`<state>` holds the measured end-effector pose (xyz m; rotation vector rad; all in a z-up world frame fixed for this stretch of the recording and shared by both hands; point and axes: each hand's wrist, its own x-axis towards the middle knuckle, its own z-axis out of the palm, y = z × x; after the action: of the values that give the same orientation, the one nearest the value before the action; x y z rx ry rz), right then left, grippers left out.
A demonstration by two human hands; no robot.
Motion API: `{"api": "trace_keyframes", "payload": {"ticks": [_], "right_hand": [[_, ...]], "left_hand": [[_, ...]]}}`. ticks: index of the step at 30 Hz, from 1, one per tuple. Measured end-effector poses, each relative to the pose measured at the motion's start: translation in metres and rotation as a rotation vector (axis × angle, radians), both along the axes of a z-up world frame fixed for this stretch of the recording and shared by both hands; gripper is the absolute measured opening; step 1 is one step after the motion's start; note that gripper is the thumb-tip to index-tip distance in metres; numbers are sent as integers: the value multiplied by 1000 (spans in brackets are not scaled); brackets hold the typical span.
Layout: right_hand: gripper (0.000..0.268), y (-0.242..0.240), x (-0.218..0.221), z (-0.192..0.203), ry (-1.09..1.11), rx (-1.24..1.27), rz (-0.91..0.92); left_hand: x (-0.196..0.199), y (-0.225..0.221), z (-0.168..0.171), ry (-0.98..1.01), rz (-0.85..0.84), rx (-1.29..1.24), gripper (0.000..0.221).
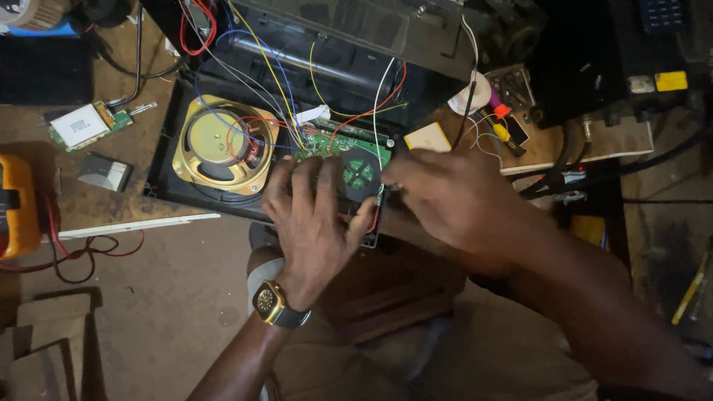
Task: Repairing the internal components of a portable speaker unit, including manipulating a circuit board and wires.
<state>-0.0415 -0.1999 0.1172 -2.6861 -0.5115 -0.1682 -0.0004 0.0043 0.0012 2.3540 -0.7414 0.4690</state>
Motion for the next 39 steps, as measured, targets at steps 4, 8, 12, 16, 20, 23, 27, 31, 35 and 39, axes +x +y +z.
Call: {"api": "trace_keyframes", "payload": {"ticks": [4, 8, 12, 16, 20, 23, 27, 31, 35, 39], "right_hand": [[40, -6, 2, -38, 254, -173, -8], [60, 4, 4, -32, 261, -253, -49], [52, 5, 2, -24, 326, -212, -62], [39, -11, -1, -58, 132, -378, -55], [52, -10, -1, -52, 262, -340, -69], [55, -2, 1, -31, 438, -245, -104], [51, -10, -6, -31, 392, -49, -89], [33, 8, -10, -1, 399, 49, -176], [27, 15, -21, 3, 230, 110, -103], [29, 18, -32, 3, -53, 115, 45]], "left_hand": [[1, 3, 0, 1, -5, 12, 64], [0, 9, -4, -15, 18, 56, 65], [-2, 17, -6, -26, 34, 58, 62], [-2, 21, -10, -54, 20, 57, 57], [-2, 22, -9, -91, 20, 63, 59], [-2, 22, -7, -105, 12, 55, 59], [-1, 24, -5, -131, -20, 10, 59], [-4, 26, -7, -210, -67, -70, 51], [-14, 28, 0, -303, -270, -110, 37], [-28, 22, 18, -214, -426, -252, 37]]}}
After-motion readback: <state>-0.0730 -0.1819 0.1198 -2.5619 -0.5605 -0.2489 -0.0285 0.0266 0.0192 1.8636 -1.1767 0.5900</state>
